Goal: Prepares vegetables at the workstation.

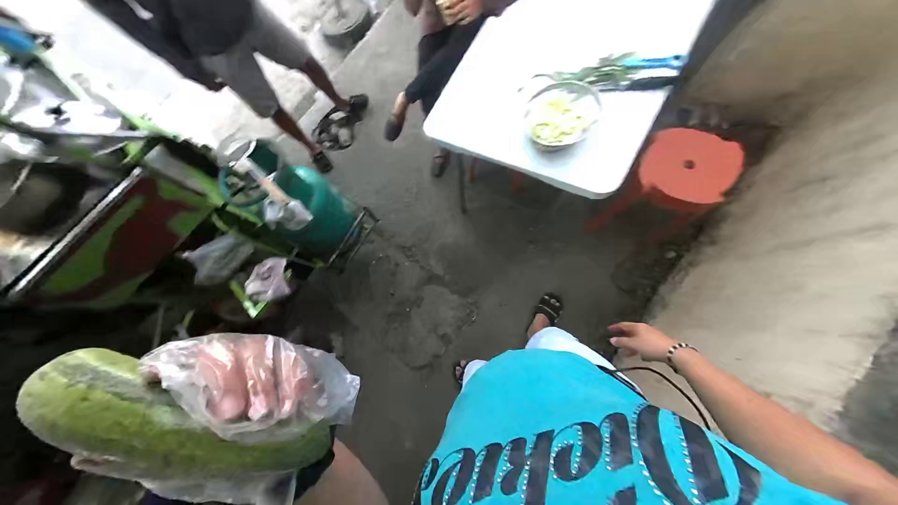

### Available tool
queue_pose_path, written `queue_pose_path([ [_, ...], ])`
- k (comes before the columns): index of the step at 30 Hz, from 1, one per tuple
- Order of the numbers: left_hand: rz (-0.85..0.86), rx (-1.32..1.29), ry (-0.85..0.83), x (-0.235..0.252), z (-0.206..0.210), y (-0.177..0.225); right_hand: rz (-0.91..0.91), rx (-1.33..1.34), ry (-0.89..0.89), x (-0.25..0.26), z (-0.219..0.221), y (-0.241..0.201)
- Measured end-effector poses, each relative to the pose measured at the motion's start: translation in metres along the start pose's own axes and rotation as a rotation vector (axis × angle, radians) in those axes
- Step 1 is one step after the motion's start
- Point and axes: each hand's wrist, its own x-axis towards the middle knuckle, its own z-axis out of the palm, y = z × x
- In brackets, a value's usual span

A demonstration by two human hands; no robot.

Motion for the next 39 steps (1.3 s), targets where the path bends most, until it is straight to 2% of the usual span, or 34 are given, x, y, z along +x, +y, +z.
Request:
queue_pose_path([
  [1,0.017,-0.020,0.094,0.013,-0.003,-0.029,0.007,0.026,0.008,0.003,-0.015,0.006],
  [2,0.026,-0.009,0.058,0.026,-0.016,-0.056,0.009,0.043,0.017,0.005,-0.033,0.011],
  [3,-0.007,0.033,-0.197,0.041,-0.046,-0.079,0.002,0.047,0.034,0.008,-0.054,0.014],
  [6,-0.050,0.015,0.074,0.099,0.005,-0.163,-0.054,0.029,0.087,0.014,-0.123,0.003],
  [10,-0.099,0.045,0.088,0.148,0.008,-0.249,-0.195,-0.059,0.247,0.021,-0.228,-0.039],
  [14,-0.153,0.214,0.199,0.179,0.007,-0.306,-0.369,-0.088,0.444,0.046,-0.318,-0.101],
  [18,-0.194,0.250,0.225,0.210,-0.004,-0.346,-0.469,-0.123,0.563,0.085,-0.386,-0.166],
  [21,-0.231,0.264,0.253,0.240,-0.018,-0.370,-0.558,-0.209,0.647,0.137,-0.421,-0.192],
  [24,-0.283,0.256,0.295,0.269,-0.026,-0.393,-0.557,-0.303,0.689,0.171,-0.448,-0.209],
  [27,-0.299,0.261,0.321,0.289,-0.017,-0.410,-0.543,-0.422,0.703,0.196,-0.464,-0.223],
  [32,-0.265,0.310,0.406,0.304,0.001,-0.439,-0.542,-0.588,0.635,0.230,-0.495,-0.233],
  [39,-0.082,0.351,0.646,0.300,0.039,-0.507,-0.642,-0.756,0.350,0.256,-0.538,-0.236],
])
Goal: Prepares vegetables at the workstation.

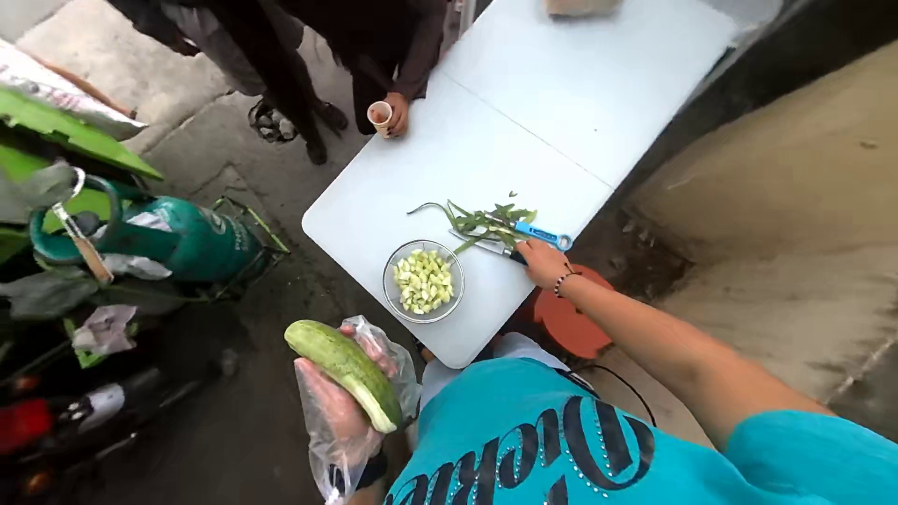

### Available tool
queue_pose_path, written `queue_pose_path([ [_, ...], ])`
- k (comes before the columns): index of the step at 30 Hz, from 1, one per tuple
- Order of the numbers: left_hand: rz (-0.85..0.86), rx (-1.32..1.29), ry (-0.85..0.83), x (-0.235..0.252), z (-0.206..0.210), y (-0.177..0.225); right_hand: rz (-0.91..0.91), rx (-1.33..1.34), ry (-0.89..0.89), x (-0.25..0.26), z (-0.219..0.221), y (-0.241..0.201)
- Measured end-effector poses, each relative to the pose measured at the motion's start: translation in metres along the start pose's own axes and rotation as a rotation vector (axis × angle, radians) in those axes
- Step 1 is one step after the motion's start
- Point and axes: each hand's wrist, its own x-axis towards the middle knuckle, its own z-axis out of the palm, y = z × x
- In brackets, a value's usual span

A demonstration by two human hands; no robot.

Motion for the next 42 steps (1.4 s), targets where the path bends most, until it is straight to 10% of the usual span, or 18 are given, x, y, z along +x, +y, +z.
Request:
queue_pose_path([
  [9,0.118,-0.029,0.123,-0.021,0.054,-0.046,0.256,0.795,-0.536,-0.017,-0.072,0.016],
  [13,0.126,-0.031,0.144,-0.024,0.068,-0.053,0.152,0.743,-0.647,-0.008,-0.080,0.033],
  [24,0.071,-0.104,0.130,-0.020,0.069,-0.042,-0.107,0.259,-0.167,-0.022,-0.028,0.009],
  [42,-0.010,0.008,0.025,-0.011,0.040,-0.014,-0.043,0.334,0.155,-0.035,0.011,-0.032],
])
